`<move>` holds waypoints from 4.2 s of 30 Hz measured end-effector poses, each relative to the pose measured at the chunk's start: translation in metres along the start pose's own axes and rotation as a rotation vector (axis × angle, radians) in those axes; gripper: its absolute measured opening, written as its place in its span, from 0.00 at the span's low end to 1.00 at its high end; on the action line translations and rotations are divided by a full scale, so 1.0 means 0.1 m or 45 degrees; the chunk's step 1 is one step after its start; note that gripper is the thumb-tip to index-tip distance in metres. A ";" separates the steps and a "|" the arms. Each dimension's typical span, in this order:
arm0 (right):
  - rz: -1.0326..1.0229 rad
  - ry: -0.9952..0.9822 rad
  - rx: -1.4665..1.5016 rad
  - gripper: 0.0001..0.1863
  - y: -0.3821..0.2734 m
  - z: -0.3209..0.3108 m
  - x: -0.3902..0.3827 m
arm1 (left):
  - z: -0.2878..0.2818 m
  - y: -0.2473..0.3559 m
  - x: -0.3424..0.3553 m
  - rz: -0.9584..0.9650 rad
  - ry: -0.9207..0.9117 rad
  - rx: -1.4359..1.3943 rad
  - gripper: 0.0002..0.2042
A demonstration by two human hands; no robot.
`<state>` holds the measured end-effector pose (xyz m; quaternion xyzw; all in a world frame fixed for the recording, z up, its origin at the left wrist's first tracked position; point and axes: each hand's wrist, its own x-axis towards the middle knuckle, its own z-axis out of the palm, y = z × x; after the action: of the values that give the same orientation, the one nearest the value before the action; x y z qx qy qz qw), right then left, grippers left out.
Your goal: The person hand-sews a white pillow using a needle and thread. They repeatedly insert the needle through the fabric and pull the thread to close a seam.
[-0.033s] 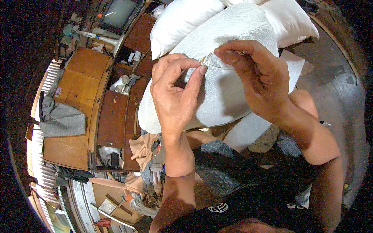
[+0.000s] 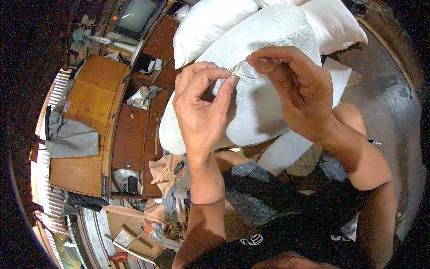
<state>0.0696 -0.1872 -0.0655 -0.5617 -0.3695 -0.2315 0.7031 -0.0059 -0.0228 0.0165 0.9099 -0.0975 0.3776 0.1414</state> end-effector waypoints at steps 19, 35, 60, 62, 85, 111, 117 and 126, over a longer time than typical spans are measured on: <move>-0.235 0.234 -0.058 0.06 0.08 0.18 0.03 | -0.01 -0.02 -0.02 -0.003 0.015 0.014 0.07; 0.159 0.088 0.088 0.08 -0.03 0.13 0.02 | -0.02 -0.01 -0.04 0.008 0.014 -0.001 0.07; 0.186 0.059 0.083 0.07 -0.07 0.14 0.03 | -0.01 -0.01 -0.06 -0.016 0.026 -0.001 0.07; 0.174 0.051 0.098 0.08 -0.02 0.15 0.03 | -0.01 0.00 -0.06 -0.026 0.023 0.001 0.07; 0.019 0.167 -0.120 0.08 -0.04 0.20 0.01 | 0.02 0.00 -0.05 0.005 0.051 0.075 0.09; 0.263 0.280 0.379 0.12 0.01 0.32 0.02 | 0.00 0.00 0.00 -0.007 -0.049 0.087 0.09; 0.386 0.242 0.474 0.13 0.01 0.30 0.04 | 0.04 -0.03 -0.02 0.072 -0.011 0.142 0.08; 0.065 0.211 0.026 0.05 0.07 0.30 0.03 | 0.07 -0.05 -0.01 0.131 0.005 0.204 0.08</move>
<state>0.0685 -0.1566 -0.0647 -0.5426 -0.2979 -0.2556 0.7426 -0.0001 -0.0208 0.0102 0.9113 -0.1134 0.3927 0.0488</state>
